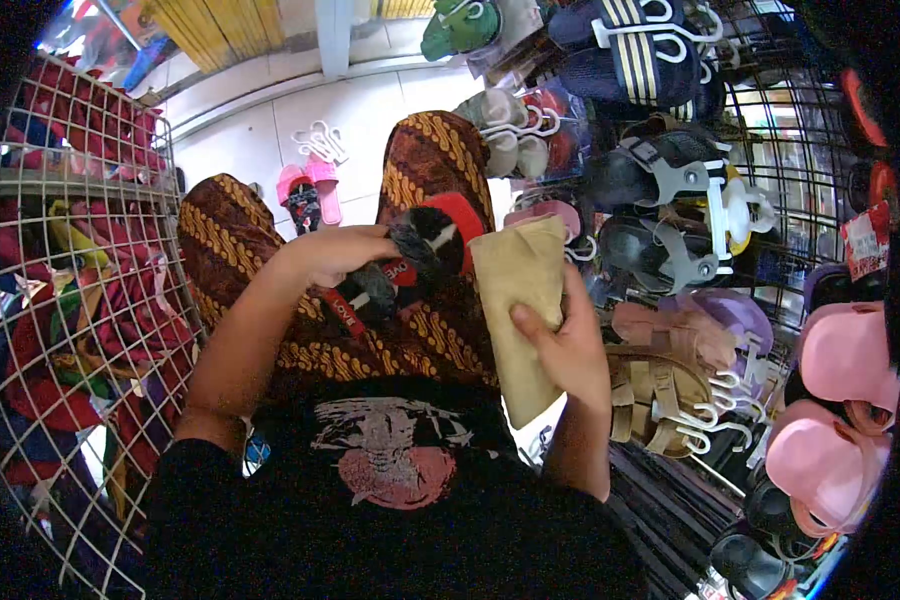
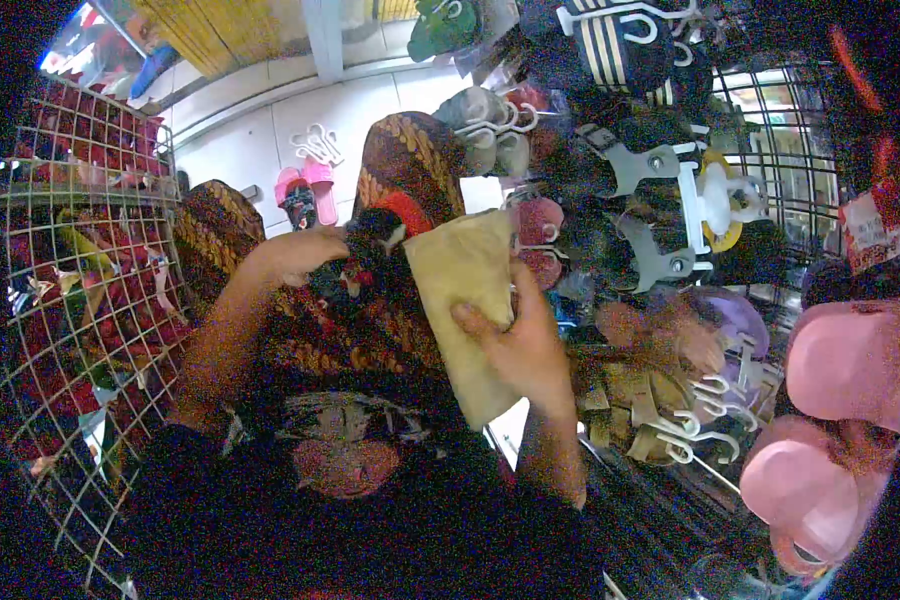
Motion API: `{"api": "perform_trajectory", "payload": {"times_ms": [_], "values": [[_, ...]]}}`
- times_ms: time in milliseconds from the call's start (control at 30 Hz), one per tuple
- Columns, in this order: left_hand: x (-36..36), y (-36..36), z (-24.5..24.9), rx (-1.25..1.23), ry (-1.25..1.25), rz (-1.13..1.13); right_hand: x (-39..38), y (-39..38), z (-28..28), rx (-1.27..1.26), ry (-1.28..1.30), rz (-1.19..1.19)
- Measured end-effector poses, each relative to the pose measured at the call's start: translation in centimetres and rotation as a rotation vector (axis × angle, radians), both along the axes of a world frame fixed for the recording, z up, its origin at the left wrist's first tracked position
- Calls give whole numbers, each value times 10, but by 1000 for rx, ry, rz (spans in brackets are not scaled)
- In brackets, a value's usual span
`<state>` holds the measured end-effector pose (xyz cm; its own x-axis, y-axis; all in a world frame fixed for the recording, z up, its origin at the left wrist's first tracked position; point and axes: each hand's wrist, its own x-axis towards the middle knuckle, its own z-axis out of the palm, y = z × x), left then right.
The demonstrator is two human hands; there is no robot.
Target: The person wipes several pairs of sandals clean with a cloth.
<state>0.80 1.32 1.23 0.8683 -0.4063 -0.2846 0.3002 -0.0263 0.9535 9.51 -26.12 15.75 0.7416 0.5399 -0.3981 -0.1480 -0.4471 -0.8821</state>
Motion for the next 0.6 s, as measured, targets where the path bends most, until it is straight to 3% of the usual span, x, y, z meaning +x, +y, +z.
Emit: {"api": "perform_trajectory", "payload": {"times_ms": [33, 100, 200, 233, 267, 333, 467, 600], "values": [[3, -6, 16, -108, 220, 51, 0, -6, -5, -61, -111, 29], [13, -18, 44, -76, 566, 56, 1, -11, -8, -233, -204, 82], [16, -27, 65, 9, 446, -262, -7, -23, -8, -500, -347, 226], [6, -37, 38, 66, -394, -222, -10, -27, -7, -591, -393, 291], [-3, -47, 14, 111, -162, -231, -14, -29, -8, -582, -345, 260], [-3, -66, 50, 202, 302, -261, -23, -29, -14, -560, -253, 189], [-17, -71, 43, 150, 343, -40, -37, -38, -24, -588, -340, 256], [-20, -72, 32, 119, 259, -11, -32, -26, -26, -720, -520, 268]]}}
